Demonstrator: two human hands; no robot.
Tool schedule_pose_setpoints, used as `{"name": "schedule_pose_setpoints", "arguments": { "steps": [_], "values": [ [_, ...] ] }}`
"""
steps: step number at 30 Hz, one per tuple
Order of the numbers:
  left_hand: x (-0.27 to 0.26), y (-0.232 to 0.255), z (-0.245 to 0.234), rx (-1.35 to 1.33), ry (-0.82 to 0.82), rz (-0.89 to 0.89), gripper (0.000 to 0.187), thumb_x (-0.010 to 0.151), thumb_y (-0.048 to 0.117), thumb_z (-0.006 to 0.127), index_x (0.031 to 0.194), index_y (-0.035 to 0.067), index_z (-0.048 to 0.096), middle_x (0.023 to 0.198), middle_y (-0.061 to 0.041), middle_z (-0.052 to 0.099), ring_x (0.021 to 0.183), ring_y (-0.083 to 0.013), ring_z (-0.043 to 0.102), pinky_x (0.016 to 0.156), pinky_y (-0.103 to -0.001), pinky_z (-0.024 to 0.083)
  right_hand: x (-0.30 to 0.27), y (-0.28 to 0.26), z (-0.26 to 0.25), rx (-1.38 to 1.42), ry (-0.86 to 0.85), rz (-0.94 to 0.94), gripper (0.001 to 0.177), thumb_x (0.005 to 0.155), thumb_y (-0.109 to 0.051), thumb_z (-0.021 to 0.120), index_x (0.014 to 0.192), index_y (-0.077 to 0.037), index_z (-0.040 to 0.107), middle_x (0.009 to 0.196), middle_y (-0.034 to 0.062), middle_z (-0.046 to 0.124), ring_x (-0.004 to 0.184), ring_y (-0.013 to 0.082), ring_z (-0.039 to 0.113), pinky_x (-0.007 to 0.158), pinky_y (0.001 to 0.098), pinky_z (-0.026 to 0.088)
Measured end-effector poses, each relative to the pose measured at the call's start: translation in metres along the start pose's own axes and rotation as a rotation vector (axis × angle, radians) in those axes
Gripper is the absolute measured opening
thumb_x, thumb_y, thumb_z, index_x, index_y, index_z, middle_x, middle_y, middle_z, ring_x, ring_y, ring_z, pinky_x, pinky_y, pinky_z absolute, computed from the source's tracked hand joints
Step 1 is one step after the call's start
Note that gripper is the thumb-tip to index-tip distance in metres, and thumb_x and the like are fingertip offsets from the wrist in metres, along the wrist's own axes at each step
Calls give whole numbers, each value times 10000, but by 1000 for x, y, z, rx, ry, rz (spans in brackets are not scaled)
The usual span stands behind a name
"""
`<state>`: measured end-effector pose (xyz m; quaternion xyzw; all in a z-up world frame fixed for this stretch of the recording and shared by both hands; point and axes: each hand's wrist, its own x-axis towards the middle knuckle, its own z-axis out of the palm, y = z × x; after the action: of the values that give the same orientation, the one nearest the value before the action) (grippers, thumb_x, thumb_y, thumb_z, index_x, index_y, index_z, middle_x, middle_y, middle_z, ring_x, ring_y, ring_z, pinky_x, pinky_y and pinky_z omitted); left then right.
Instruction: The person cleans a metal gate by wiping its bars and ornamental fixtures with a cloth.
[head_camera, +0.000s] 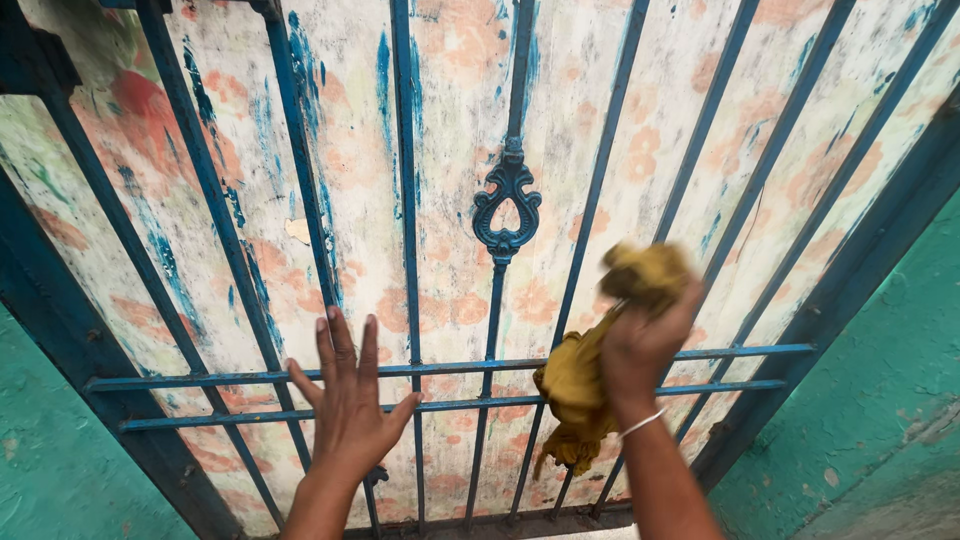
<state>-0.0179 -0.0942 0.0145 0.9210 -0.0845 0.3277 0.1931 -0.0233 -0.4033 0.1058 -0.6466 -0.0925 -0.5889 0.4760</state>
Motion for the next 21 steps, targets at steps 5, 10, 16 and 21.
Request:
{"name": "schedule_pose_setpoints", "arguments": {
  "steps": [5,10,16,21],
  "values": [
    [6,10,14,101,-188,-57,1305,647,602,823,1634,319,17,1648,-96,-249,1511,-394,-251,1113,-832,-67,161,21,-8,166,49,-409,397,1192,-10,465,1546,-12,286,1459,154,496,1392,246,548,1209,385,509],
    [12,12,26,89,-138,-84,1223,685,604,796,1637,325,82,1662,-98,-215,1485,-482,-262,1060,-861,-67,269,43,36,329,-39,-235,236,1173,-108,541,1334,48,467,1240,113,581,1126,177,578,1023,348,523],
    [15,9,35,82,-104,-85,1200,668,596,781,1623,333,104,1702,-102,-206,1475,-491,-254,1036,-873,-84,236,61,40,286,-23,-322,245,1190,-130,500,1156,68,641,1045,64,681,930,141,605,867,319,528],
    [15,9,39,78,-86,-67,1205,657,589,774,1617,309,101,1690,-124,-206,1446,-527,-258,1006,-881,-98,126,69,21,230,-50,-171,308,1106,-98,412,1222,72,642,1127,79,714,1021,135,664,914,289,545]
  ]
}}
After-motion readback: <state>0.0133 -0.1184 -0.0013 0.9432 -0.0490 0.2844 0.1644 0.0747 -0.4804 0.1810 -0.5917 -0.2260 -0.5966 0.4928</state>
